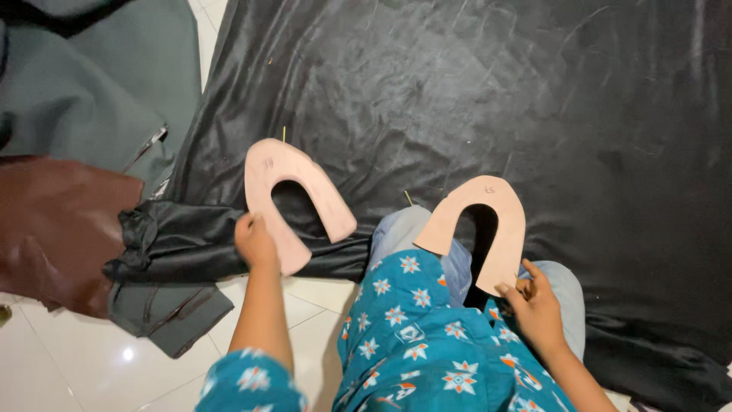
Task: The person sits on the floor and uses a U-shaped cardboard template to trace outlines onto a large black fabric sheet with a yellow chalk stick. They repeatedly position the template, trace the shape, and move it to new locations to create multiple pattern outlines.
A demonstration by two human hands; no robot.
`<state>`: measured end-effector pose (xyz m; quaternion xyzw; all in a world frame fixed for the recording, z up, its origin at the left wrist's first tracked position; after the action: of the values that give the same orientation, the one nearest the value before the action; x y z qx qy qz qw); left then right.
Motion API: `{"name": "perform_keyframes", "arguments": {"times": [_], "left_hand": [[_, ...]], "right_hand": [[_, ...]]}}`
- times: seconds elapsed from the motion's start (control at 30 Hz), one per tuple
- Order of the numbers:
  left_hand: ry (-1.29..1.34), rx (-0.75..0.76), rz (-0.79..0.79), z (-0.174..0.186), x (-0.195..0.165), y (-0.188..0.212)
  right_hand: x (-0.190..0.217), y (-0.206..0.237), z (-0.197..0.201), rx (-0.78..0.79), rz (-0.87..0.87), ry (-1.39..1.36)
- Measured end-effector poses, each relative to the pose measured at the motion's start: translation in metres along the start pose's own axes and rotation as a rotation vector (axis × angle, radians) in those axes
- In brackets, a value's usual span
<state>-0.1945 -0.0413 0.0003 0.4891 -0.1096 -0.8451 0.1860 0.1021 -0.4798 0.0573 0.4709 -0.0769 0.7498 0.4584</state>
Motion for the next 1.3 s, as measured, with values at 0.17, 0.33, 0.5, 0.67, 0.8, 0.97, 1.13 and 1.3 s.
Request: {"name": "perform_keyframes", "arguments": {"times": [0.17, 0.33, 0.5, 0.67, 0.8, 0.97, 1.13, 1.3], "left_hand": [[-0.075, 0.219, 0.111, 0.077, 0.05, 0.05], [-0.183, 0.366, 0.227, 0.135, 0.091, 0.085], [-0.48, 0.348, 0.473, 0.149, 0.133, 0.088], [-0.801, 0.227, 0.309, 0.137, 0.134, 0.096], [-0.848, -0.176, -0.043, 0.106, 0.111, 0.114], [-0.784, -0.094, -0.249, 0.056, 0.083, 0.124], [-0.634, 0.103, -0.496, -0.019, 0.043, 0.13], [-0.559, 0.39, -0.528, -0.12, -0.01, 0.14]], "right_hand": [[-0.008, 0.01, 0.007, -0.036, 0.12, -0.058], [-0.012, 0.024, 0.015, -0.108, 0.049, -0.261], [-0.01, 0.027, 0.025, -0.204, 0.038, -0.377], [0.0, 0.003, 0.045, -0.308, 0.121, -0.485], [0.014, -0.029, 0.06, -0.392, 0.179, -0.543], [0.019, -0.064, 0.069, -0.367, 0.152, -0.563], [0.005, -0.086, 0.063, -0.201, -0.048, -0.27], [-0.007, -0.116, 0.053, -0.098, 0.012, 0.083]]}}
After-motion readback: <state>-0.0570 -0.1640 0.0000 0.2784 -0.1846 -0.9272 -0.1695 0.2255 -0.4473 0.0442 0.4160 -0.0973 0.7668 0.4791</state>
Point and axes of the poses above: each hand's wrist, its own y-axis away from the middle knuckle, its own z-axis out of the back of the hand, x = y × z, the point moved 2 cm from there along -y, towards the middle knuckle, and after that the axes turned 15 degrees about z, right-handed, at the moved point
